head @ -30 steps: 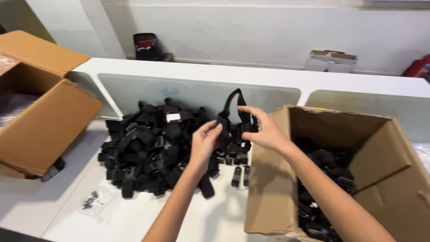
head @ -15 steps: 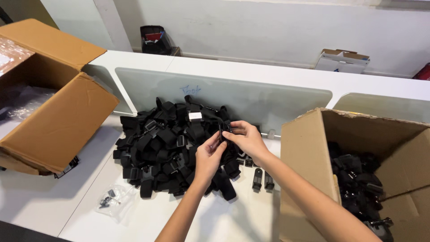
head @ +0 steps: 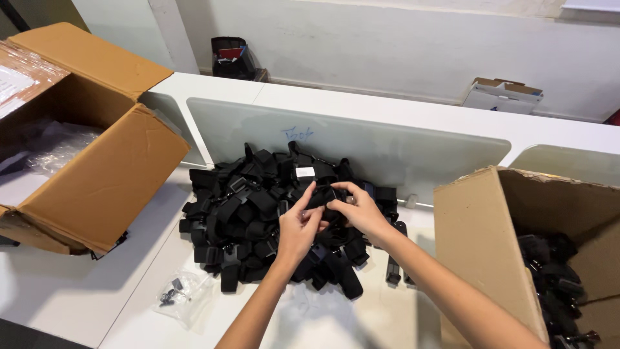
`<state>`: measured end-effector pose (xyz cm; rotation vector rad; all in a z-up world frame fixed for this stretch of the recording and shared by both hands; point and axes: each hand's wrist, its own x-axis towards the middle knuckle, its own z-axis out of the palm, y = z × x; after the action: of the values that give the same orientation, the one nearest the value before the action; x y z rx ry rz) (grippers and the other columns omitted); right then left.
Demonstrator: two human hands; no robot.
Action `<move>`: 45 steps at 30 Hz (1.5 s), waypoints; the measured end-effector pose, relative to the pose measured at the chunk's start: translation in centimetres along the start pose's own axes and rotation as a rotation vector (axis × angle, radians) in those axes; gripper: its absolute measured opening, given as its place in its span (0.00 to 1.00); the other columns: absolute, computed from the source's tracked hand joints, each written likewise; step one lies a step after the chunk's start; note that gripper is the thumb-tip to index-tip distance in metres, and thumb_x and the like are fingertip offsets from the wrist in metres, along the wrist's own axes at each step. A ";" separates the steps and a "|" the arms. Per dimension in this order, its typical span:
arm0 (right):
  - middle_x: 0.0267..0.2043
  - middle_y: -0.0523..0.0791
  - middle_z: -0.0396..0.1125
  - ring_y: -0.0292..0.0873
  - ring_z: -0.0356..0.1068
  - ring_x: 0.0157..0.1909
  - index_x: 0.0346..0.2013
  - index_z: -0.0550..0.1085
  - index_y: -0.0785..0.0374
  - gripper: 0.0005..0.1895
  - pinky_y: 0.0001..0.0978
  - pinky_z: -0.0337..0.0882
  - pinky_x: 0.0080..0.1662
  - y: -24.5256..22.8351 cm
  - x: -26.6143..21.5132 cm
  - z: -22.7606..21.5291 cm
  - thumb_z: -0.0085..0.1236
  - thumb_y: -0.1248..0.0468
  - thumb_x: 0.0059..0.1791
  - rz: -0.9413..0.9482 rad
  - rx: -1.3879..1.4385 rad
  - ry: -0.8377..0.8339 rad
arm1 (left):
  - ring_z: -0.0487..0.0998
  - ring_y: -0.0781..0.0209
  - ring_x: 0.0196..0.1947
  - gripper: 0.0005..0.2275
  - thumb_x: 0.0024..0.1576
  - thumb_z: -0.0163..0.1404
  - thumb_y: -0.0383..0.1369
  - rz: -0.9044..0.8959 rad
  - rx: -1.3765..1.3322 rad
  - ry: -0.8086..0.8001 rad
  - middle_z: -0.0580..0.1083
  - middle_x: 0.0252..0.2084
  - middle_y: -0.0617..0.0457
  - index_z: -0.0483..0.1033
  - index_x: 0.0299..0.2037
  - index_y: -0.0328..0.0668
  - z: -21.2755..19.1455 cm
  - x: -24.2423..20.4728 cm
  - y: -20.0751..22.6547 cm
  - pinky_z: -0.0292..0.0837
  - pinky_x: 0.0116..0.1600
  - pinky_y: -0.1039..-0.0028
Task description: The person takes black plastic strap components from a large pile on the desk and places them into a cardboard box, handling each item individually by hand.
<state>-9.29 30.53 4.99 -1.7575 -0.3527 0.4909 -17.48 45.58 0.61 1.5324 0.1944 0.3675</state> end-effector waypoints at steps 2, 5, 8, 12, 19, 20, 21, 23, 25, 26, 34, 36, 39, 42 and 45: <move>0.34 0.43 0.68 0.33 0.62 0.28 0.62 0.73 0.54 0.27 0.27 0.62 0.30 0.8 0.6 0.6 0.59 0.59 0.47 0.045 0.040 -0.015 | 0.83 0.66 0.36 0.26 0.55 0.57 0.33 0.099 0.117 0.113 0.83 0.41 0.45 0.70 0.65 0.39 -0.7 0.4 -0.6 0.80 0.42 0.77; 0.40 0.38 0.70 0.33 0.66 0.31 0.62 0.72 0.50 0.26 0.27 0.65 0.32 1.0 2.2 1.3 0.54 0.57 0.47 0.160 0.115 -0.065 | 0.79 0.61 0.47 0.39 0.48 0.64 0.40 0.273 0.256 0.240 0.78 0.50 0.39 0.60 0.67 0.29 -2.6 1.6 -1.6 0.74 0.52 0.68; 0.44 0.40 0.71 0.35 0.72 0.38 0.61 0.72 0.51 0.26 0.30 0.71 0.37 0.7 3.8 1.8 0.52 0.56 0.48 0.172 0.263 -0.161 | 0.79 0.58 0.51 0.47 0.48 0.66 0.47 0.035 0.168 0.153 0.76 0.53 0.40 0.47 0.69 0.29 -4.6 3.6 -2.5 0.73 0.58 0.65; 0.49 0.44 0.72 0.39 0.74 0.47 0.60 0.72 0.54 0.26 0.36 0.78 0.44 0.1 5.6 2.3 0.53 0.53 0.48 0.214 0.409 -0.220 | 0.80 0.65 0.43 0.25 0.54 0.56 0.51 -0.511 0.045 -0.170 0.81 0.46 0.48 0.80 0.52 0.39 -7.8 4.9 -3.0 0.71 0.49 0.71; 0.54 0.45 0.69 0.41 0.71 0.55 0.68 0.61 0.52 0.39 0.37 0.72 0.53 -0.6 9.2 3.3 0.63 0.55 0.43 0.265 0.274 -0.212 | 0.82 0.64 0.30 0.11 0.59 0.56 0.38 -0.468 -0.410 -0.221 0.79 0.32 0.51 0.76 0.39 0.37 -9.2 6.3 -2.6 0.81 0.36 0.73; 0.54 0.46 0.70 0.43 0.71 0.55 0.67 0.60 0.51 0.42 0.37 0.72 0.53 -0.7 9.7 3.2 0.65 0.59 0.40 0.192 0.260 -0.216 | 0.83 0.63 0.30 0.10 0.58 0.56 0.37 -0.478 -0.418 -0.193 0.79 0.32 0.51 0.75 0.39 0.38 -9.5 6.6 -2.6 0.80 0.34 0.73; 0.54 0.47 0.70 0.45 0.71 0.55 0.67 0.59 0.51 0.46 0.38 0.71 0.54 -0.8 10.2 3.2 0.68 0.63 0.37 0.115 0.248 -0.220 | 0.83 0.62 0.30 0.10 0.56 0.56 0.36 -0.486 -0.423 -0.167 0.80 0.32 0.51 0.75 0.39 0.39 -9.8 7.0 -2.5 0.79 0.33 0.73; 0.54 0.49 0.70 0.45 0.69 0.57 0.67 0.60 0.52 0.45 0.38 0.71 0.55 -1.0 11.5 3.1 0.68 0.65 0.37 0.110 0.136 -0.183 | 0.83 0.62 0.30 0.09 0.55 0.58 0.33 -0.479 -0.360 -0.120 0.80 0.33 0.49 0.75 0.41 0.39 -10.4 7.6 -2.7 0.80 0.33 0.74; 0.55 0.50 0.70 0.45 0.68 0.58 0.66 0.62 0.53 0.42 0.38 0.70 0.57 -1.3 13.0 3.2 0.68 0.64 0.38 0.089 0.043 -0.165 | 0.83 0.62 0.30 0.10 0.53 0.60 0.29 -0.433 -0.352 -0.071 0.80 0.35 0.48 0.76 0.43 0.39 -11.0 8.3 -3.3 0.79 0.33 0.75; 0.55 0.51 0.69 0.46 0.68 0.58 0.65 0.63 0.54 0.40 0.39 0.69 0.58 -1.5 14.0 3.4 0.68 0.63 0.39 0.071 0.006 -0.166 | 0.82 0.62 0.30 0.11 0.52 0.61 0.28 -0.390 -0.374 -0.043 0.80 0.36 0.47 0.77 0.44 0.38 -11.5 8.9 -3.6 0.78 0.32 0.76; 0.58 0.50 0.69 0.47 0.69 0.61 0.60 0.70 0.54 0.28 0.41 0.69 0.60 -3.4 23.8 5.5 0.62 0.53 0.47 0.001 -0.251 -0.200 | 0.79 0.68 0.39 0.13 0.50 0.63 0.26 -0.164 -0.381 0.362 0.81 0.46 0.52 0.76 0.44 0.39 -15.3 14.2 -6.8 0.73 0.39 0.79; 0.57 0.49 0.71 0.46 0.70 0.61 0.58 0.71 0.55 0.27 0.41 0.69 0.60 -3.2 25.5 6.3 0.62 0.53 0.46 0.002 -0.309 -0.185 | 0.75 0.66 0.38 0.13 0.52 0.65 0.25 -0.049 -0.260 0.429 0.81 0.47 0.50 0.77 0.44 0.35 -15.2 15.3 -7.6 0.69 0.39 0.77; 0.55 0.50 0.73 0.47 0.70 0.60 0.56 0.74 0.57 0.24 0.42 0.67 0.61 -1.8 27.1 7.5 0.63 0.55 0.46 0.028 -0.384 -0.149 | 0.81 0.61 0.45 0.12 0.52 0.64 0.28 0.049 0.229 0.505 0.80 0.46 0.49 0.78 0.43 0.37 -14.1 15.9 -9.0 0.78 0.47 0.74; 0.55 0.49 0.73 0.45 0.70 0.61 0.56 0.74 0.57 0.23 0.39 0.65 0.61 -0.6 28.8 8.0 0.62 0.55 0.47 0.065 -0.311 -0.168 | 0.82 0.57 0.49 0.09 0.54 0.59 0.28 0.218 0.126 0.533 0.77 0.53 0.48 0.77 0.44 0.38 -13.5 16.4 -9.4 0.81 0.48 0.70; 0.55 0.52 0.73 0.48 0.71 0.59 0.55 0.75 0.59 0.22 0.41 0.69 0.60 0.3 30.7 7.7 0.63 0.57 0.47 0.036 -0.219 -0.196 | 0.80 0.52 0.55 0.10 0.58 0.55 0.32 0.188 0.288 0.584 0.75 0.59 0.47 0.77 0.47 0.40 -13.9 16.7 -9.4 0.79 0.53 0.64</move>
<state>13.35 51.78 -1.09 -1.9345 -0.5300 0.6734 -5.72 64.44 -7.52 1.6972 0.5817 0.9692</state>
